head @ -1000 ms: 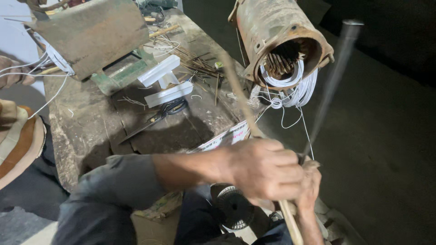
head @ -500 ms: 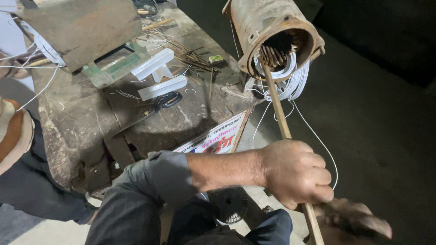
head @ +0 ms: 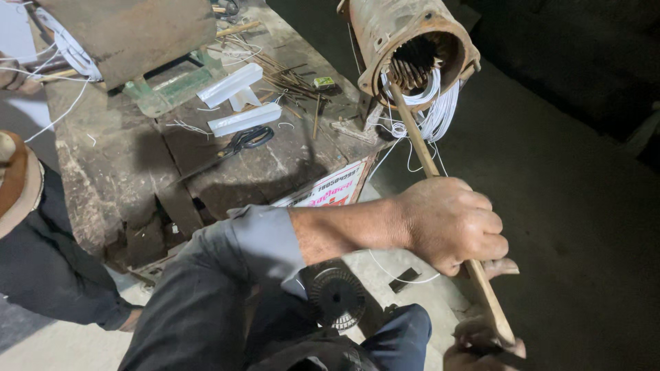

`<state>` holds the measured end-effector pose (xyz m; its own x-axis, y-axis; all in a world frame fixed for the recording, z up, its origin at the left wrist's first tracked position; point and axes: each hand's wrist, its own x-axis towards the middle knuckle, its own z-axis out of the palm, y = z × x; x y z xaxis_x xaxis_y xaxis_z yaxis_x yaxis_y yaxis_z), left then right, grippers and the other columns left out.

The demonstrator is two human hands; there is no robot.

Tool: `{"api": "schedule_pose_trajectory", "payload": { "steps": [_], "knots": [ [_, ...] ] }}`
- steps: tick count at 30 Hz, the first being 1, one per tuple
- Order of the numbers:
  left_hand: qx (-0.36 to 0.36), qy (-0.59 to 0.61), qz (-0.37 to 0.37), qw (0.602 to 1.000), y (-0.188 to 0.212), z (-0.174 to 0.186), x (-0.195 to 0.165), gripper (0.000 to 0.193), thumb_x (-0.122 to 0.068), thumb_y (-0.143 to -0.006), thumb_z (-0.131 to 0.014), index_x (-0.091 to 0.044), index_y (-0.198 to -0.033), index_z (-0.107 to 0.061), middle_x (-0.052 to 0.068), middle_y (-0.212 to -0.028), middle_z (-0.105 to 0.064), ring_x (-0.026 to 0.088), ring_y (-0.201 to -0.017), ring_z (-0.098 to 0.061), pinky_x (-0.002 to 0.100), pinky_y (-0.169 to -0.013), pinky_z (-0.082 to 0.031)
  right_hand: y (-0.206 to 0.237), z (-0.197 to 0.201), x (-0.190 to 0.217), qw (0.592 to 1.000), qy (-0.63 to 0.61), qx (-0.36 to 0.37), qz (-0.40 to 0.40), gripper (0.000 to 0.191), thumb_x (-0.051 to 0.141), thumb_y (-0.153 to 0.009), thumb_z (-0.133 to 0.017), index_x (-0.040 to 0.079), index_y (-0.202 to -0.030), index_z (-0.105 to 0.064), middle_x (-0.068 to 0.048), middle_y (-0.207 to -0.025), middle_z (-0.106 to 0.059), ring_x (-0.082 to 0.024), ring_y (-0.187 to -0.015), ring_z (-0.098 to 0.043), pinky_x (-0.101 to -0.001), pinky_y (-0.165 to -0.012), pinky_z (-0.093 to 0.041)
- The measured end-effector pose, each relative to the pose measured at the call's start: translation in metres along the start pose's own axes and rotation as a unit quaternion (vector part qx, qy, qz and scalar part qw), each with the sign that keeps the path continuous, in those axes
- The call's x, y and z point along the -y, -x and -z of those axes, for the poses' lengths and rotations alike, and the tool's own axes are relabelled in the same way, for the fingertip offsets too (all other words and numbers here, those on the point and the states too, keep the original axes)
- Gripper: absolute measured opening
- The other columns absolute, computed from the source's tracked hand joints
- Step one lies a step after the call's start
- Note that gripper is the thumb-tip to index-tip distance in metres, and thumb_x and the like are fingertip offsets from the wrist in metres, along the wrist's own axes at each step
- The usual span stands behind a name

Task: The person winds white insulated wire into the slots of a motor stator using a wooden stick and pliers. They repeatedly insert the wire, push it into place, and trim excess wire with scissors while another person works nearby.

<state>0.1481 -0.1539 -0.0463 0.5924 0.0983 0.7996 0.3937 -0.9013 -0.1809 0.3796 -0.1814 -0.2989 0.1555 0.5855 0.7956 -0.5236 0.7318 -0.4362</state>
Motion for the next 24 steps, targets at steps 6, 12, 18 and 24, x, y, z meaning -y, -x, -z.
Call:
{"api": "schedule_pose_trajectory", "payload": {
  "steps": [6, 12, 18, 24],
  "knots": [
    [0.007, -0.02, -0.01, 1.0, 0.003, -0.005, 0.005, 0.037, -0.036, -0.095, -0.07, -0.014, -0.065, -0.063, 0.003, -0.061, -0.061, 0.024, -0.059, -0.066, 0.04, -0.052, -0.052, 0.029, -0.014, -0.006, 0.999, 0.033, -0.018, -0.013, 0.02, 0.023, -0.112, -0.053, 0.007, -0.1, -0.057, -0.009, -0.065, -0.053, -0.014, -0.052, -0.052, -0.0298, -0.049, -0.047],
    [0.032, -0.028, -0.009, 0.999, 0.01, -0.006, 0.006, 0.037, -0.037, -0.092, -0.07, -0.016, -0.063, -0.062, 0.001, -0.06, -0.06, 0.022, -0.059, -0.066, 0.039, -0.05, -0.051, 0.024, 0.001, 0.003, 0.999, -0.026, 0.009, 0.018, 0.022, 0.023, -0.113, -0.051, 0.008, -0.098, -0.055, -0.008, -0.061, -0.051, -0.014, -0.047, -0.051, -0.0296, -0.046, -0.047],
    [0.034, -0.015, -0.019, 0.999, 0.01, -0.008, 0.005, 0.036, -0.038, -0.094, -0.071, -0.015, -0.066, -0.062, 0.001, -0.062, -0.061, 0.022, -0.061, -0.067, 0.039, -0.051, -0.053, 0.039, 0.002, -0.008, 0.997, 0.059, 0.009, -0.057, 0.027, 0.027, -0.113, -0.046, 0.008, -0.095, -0.052, -0.01, -0.062, -0.051, -0.013, -0.046, -0.049, -0.0283, -0.045, -0.043],
    [0.025, -0.021, -0.026, 0.999, 0.009, -0.009, 0.006, 0.034, -0.037, -0.091, -0.071, -0.015, -0.066, -0.063, 0.002, -0.063, -0.062, 0.025, -0.06, -0.067, 0.041, -0.051, -0.052, 0.047, 0.007, -0.007, 0.999, 0.041, 0.006, -0.026, 0.025, 0.025, -0.11, -0.049, 0.007, -0.093, -0.052, -0.01, -0.062, -0.052, -0.013, -0.047, -0.05, -0.0295, -0.046, -0.044]
  ]
}}
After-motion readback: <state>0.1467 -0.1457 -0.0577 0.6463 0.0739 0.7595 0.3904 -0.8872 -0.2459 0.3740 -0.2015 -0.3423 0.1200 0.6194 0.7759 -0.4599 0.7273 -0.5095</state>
